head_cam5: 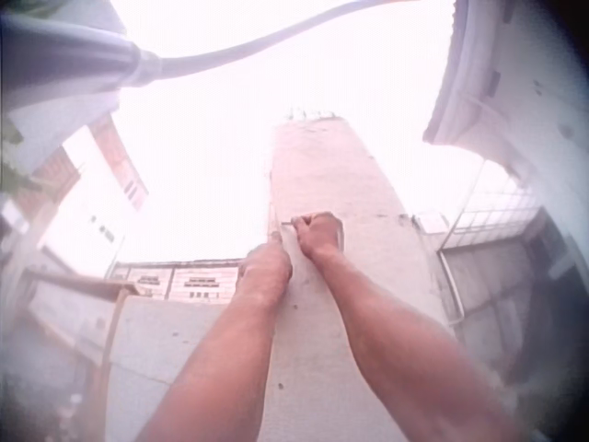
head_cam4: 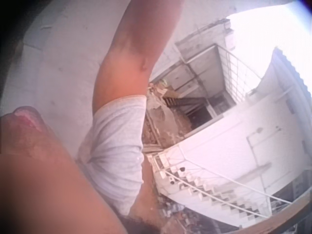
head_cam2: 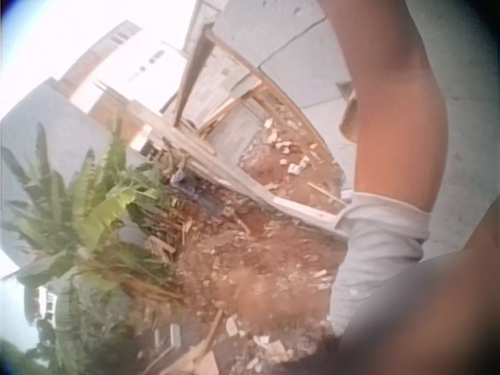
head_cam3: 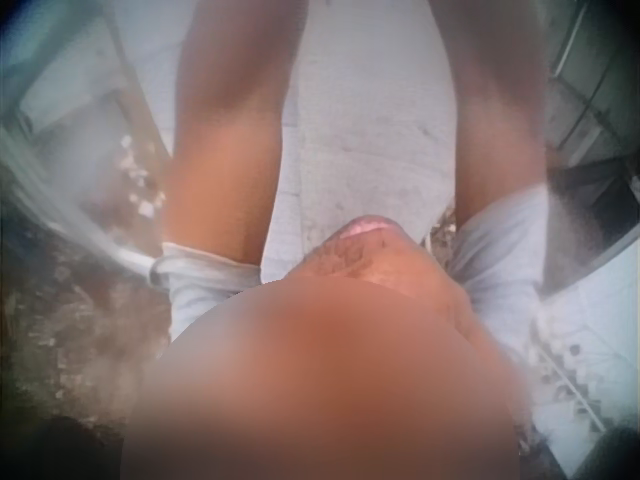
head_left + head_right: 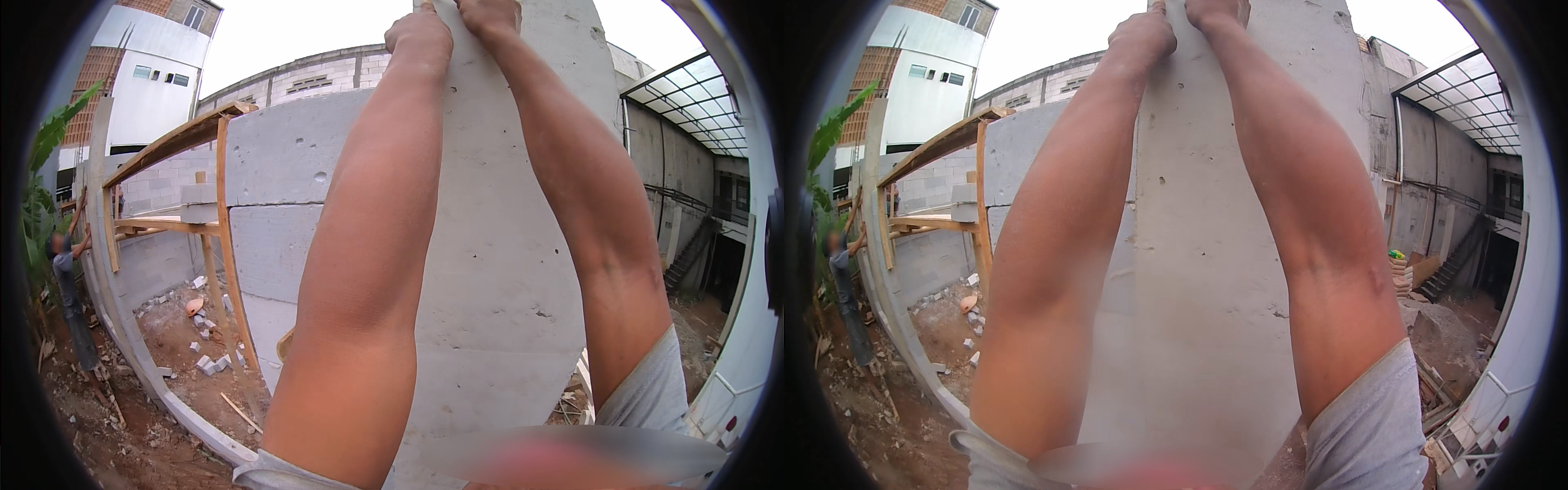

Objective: The person walks through a construction site and installs a yellow plastic conduit into a pre-cut hole in a concrete block wall. They use a pencil to mark the wall and adjust the conduit's position before coiling the excess length.

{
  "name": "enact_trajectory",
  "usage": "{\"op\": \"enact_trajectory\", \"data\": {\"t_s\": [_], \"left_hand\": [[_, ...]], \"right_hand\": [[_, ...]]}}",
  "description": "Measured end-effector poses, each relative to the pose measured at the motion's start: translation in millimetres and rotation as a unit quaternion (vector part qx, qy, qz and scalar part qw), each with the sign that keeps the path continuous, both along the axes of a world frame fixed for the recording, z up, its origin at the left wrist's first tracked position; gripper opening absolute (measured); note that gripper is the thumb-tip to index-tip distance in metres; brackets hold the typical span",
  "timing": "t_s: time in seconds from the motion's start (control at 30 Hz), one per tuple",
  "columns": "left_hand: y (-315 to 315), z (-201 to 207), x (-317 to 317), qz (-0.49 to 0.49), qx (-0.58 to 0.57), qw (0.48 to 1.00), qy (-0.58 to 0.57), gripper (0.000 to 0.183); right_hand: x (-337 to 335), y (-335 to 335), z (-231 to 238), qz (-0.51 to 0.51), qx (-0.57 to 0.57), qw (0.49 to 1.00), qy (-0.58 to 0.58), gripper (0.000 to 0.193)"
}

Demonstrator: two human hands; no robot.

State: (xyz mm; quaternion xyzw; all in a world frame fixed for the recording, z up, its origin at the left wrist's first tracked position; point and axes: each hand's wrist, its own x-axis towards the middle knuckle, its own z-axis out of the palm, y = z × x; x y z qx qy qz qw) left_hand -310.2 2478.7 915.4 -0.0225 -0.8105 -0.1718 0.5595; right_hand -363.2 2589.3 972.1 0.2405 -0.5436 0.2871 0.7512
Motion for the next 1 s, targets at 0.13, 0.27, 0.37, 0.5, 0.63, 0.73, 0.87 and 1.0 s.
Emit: {"op": "enact_trajectory", "data": {"t_s": [0.13,0.27,0.37,0.5,0.63,0.73,0.87,1.0], "left_hand": [[-4,-11,6,-0.017,0.014,0.999,0.035,0.05],[-1,7,-15,0.041,-0.027,0.997,0.062,0.044],[4,5,-11,0.046,-0.008,0.997,0.064,0.044],[-14,2,-20,0.03,-0.045,0.993,0.107,0.044],[-38,21,-26,0.068,-0.115,0.984,0.118,0.038],[-43,19,-9,0.018,-0.084,0.993,0.085,0.03],[-66,39,-10,0.062,-0.214,0.959,0.177,0.027],[-58,33,-4,0.08,-0.246,0.951,0.17,0.026]], "right_hand": [[10,1,-12,0.082,-0.003,0.996,-0.027,0.034],[1,16,-12,0.319,0.108,0.941,-0.048,0.041],[-1,27,-33,0.279,0.127,0.951,-0.038,0.041],[38,28,-125,0.166,0.085,0.976,-0.115,0.031],[21,65,-230,0.177,0.095,0.973,0.114,0.025],[33,74,-268,-0.025,0.178,0.978,0.106,0.018],[37,74,-267,-0.021,0.176,0.981,0.084,0.018],[29,78,-267,-0.04,0.168,0.981,0.085,0.019]]}}
